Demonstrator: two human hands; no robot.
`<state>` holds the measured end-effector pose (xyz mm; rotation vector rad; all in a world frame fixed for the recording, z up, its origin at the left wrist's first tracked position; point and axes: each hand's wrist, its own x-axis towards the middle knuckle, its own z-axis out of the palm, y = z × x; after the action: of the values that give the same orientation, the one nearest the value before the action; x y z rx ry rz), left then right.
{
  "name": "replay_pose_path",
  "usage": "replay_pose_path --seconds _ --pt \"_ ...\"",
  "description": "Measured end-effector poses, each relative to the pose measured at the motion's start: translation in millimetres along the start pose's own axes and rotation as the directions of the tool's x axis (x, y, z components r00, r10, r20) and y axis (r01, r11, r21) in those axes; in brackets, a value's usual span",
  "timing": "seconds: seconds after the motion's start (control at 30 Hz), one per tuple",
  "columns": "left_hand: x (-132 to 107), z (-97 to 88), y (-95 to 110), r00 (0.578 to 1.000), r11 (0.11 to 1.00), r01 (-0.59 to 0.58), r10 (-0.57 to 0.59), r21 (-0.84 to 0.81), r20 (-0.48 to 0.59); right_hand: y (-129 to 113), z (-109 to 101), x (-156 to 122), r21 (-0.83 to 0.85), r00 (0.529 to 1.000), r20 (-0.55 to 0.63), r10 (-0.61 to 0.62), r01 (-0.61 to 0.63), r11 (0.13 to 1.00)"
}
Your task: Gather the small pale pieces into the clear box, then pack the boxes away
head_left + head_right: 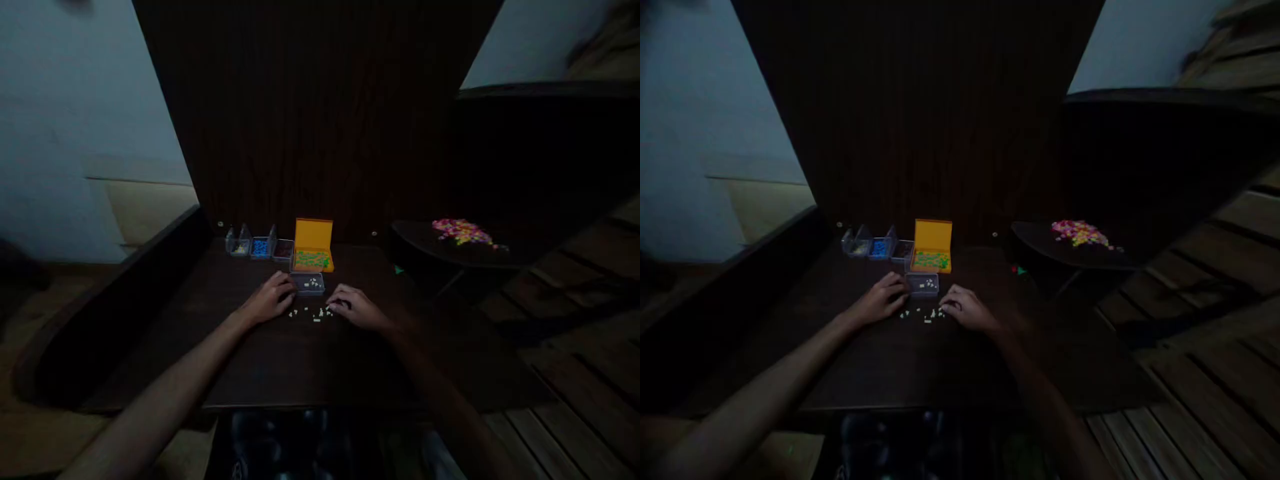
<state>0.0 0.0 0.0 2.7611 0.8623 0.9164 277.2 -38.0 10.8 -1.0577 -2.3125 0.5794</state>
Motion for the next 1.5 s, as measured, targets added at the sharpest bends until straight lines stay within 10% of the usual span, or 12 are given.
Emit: replay_pose_path --seconds 0.63,1.5 --pt "2.9 -7.2 5.7 1.0 1.0 0.02 -0.02 -0.018 0.023 3.2 0.6 -0.4 0.092 0.993 -0.031 0.112 -0.108 0.99" --pt "3.1 -9.7 8.4 0.998 0.999 0.039 -0.039 0.001 0.051 1.6 4.8 -4.5 0.002 0.999 -0.02 -0.028 0.028 1.0"
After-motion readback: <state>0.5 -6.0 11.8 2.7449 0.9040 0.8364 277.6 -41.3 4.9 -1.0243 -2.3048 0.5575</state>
